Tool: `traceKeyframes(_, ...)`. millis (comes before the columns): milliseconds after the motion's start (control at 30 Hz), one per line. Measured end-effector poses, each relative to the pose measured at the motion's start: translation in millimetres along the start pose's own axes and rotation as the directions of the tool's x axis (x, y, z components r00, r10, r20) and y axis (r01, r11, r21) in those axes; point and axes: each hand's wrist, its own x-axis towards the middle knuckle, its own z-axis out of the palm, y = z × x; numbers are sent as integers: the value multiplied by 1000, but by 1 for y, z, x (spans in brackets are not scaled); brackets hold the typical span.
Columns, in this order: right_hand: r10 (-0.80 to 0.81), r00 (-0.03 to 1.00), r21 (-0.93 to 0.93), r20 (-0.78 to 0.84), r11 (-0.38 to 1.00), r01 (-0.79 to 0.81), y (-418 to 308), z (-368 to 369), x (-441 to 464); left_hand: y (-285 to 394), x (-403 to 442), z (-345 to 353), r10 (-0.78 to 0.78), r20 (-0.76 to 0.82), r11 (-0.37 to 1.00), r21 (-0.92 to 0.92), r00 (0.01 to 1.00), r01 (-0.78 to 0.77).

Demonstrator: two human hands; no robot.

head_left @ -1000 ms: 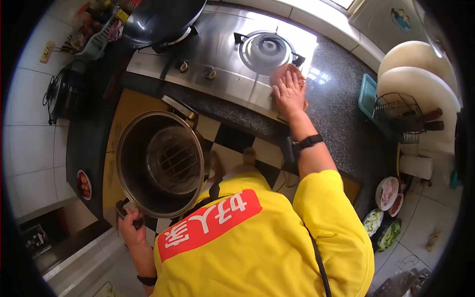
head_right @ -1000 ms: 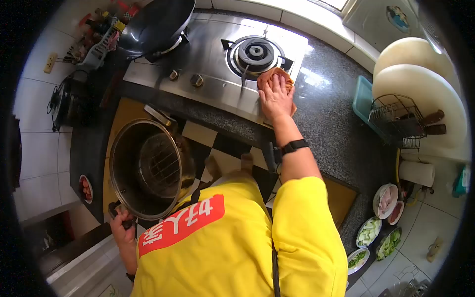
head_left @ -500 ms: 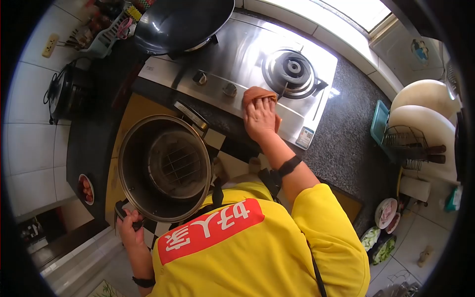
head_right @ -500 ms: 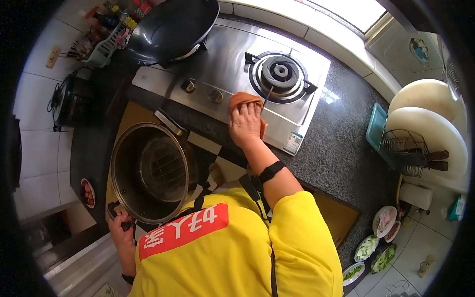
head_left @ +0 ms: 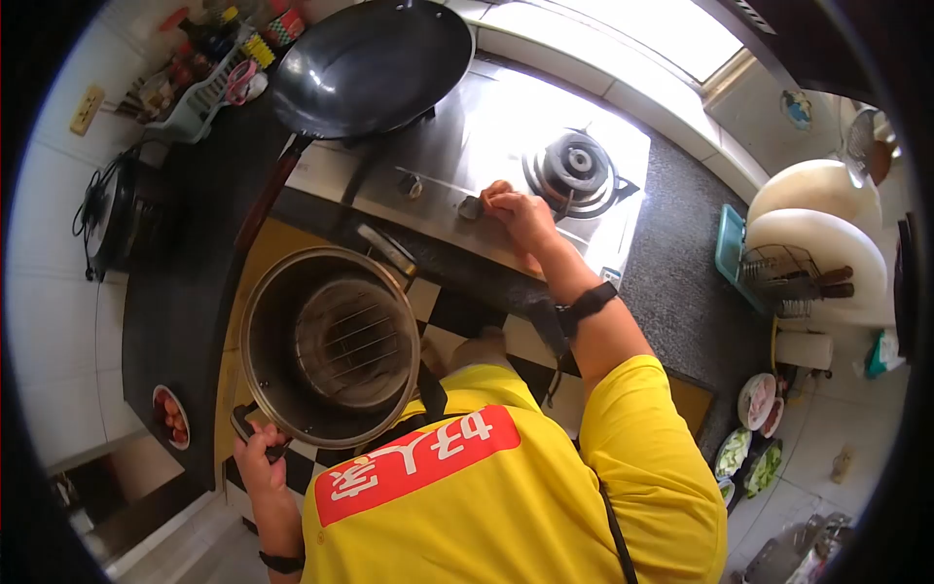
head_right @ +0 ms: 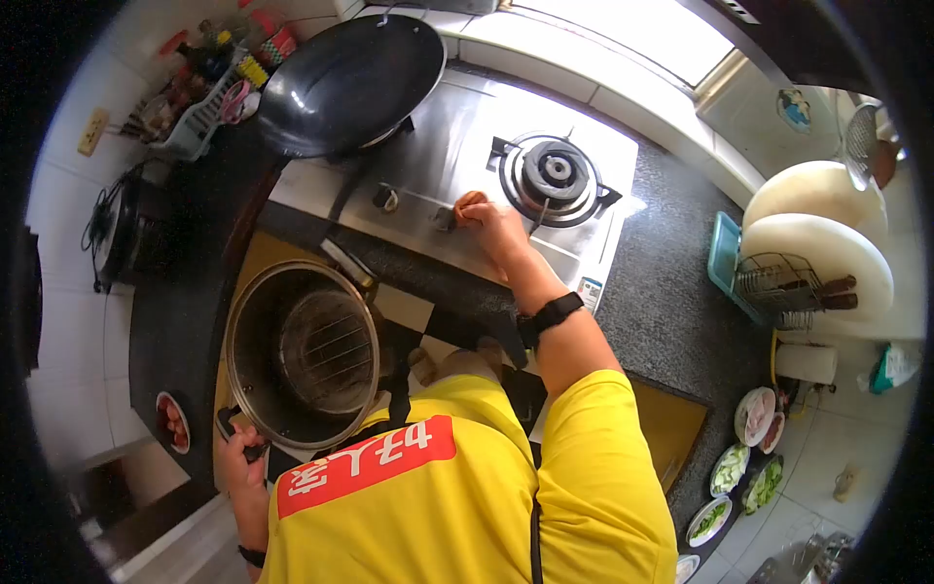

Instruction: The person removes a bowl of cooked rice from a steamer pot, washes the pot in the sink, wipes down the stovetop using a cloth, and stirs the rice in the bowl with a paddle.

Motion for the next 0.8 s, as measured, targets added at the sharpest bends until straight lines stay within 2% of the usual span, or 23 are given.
traceKeyframes(33,4,1000,-18,-11,1000,-4,-4,-8,5,0,5,-1,-4,20,1000,-5,1000,4)
traceKeyframes(67,322,947,195,-8,929,-315,-8,-14,12,0,7,-1,-1,3,1000,-2,1000,1)
traceKeyframes(133,424,905,519,-38,782,-344,-10,-36,33,-5,9,-4,1,-34,998,-64,999,-3)
traceKeyframes(167,373,907,393,-198,878,-275,-13,-55,47,-3,5,5,-1,-41,998,-68,999,-2)
traceKeyframes(200,490,868,529,-79,759,-381,-17,-80,62,0,-4,17,-1,-110,999,-45,994,-4)
traceKeyframes(233,533,840,514,-101,751,-415,-7,-93,80,3,-8,27,2,-179,1000,-22,984,-6)
traceKeyframes(267,497,819,464,-287,820,-335,9,-97,102,-4,-8,22,-8,-170,999,-35,985,2)
traceKeyframes(300,368,839,303,-401,917,-258,38,-100,124,-15,-10,10,-4,-183,999,-35,983,-2)
traceKeyframes(333,338,866,68,-369,939,-338,65,-107,141,-29,-11,-3,161,-131,974,184,978,-136)
traceKeyframes(367,314,891,-175,-327,907,-383,94,-113,156,-23,-18,10,82,-153,996,49,985,-75)
traceKeyframes(400,348,918,-348,-191,850,-395,143,-108,173,-17,-26,22,2,-174,996,-89,985,-18)
traceKeyframes(433,435,893,-401,-117,802,-444,151,-102,180,-9,-37,45,1,-188,996,-92,982,-19)
traceKeyframes(500,591,806,-530,36,695,-486,166,-89,194,-4,-53,80,12,-333,998,-61,943,-35)
traceKeyframes(567,566,824,-537,24,702,-467,188,-62,192,-6,-60,92,44,-330,999,3,943,-46)
traceKeyframes(633,546,838,-540,10,708,-455,212,-33,188,-9,-68,99,20,-420,999,39,907,-4)
traceKeyframes(700,539,842,-552,10,705,-445,208,-29,197,-19,-68,86,-17,-371,1000,-11,929,14)
traceKeyframes(733,514,849,-644,125,693,-325,180,-35,212,-23,-68,82,7,-348,999,-39,937,-22)
traceKeyframes(800,520,821,-737,237,647,-197,128,-23,243,-36,-69,71,37,-333,995,-74,942,-65)
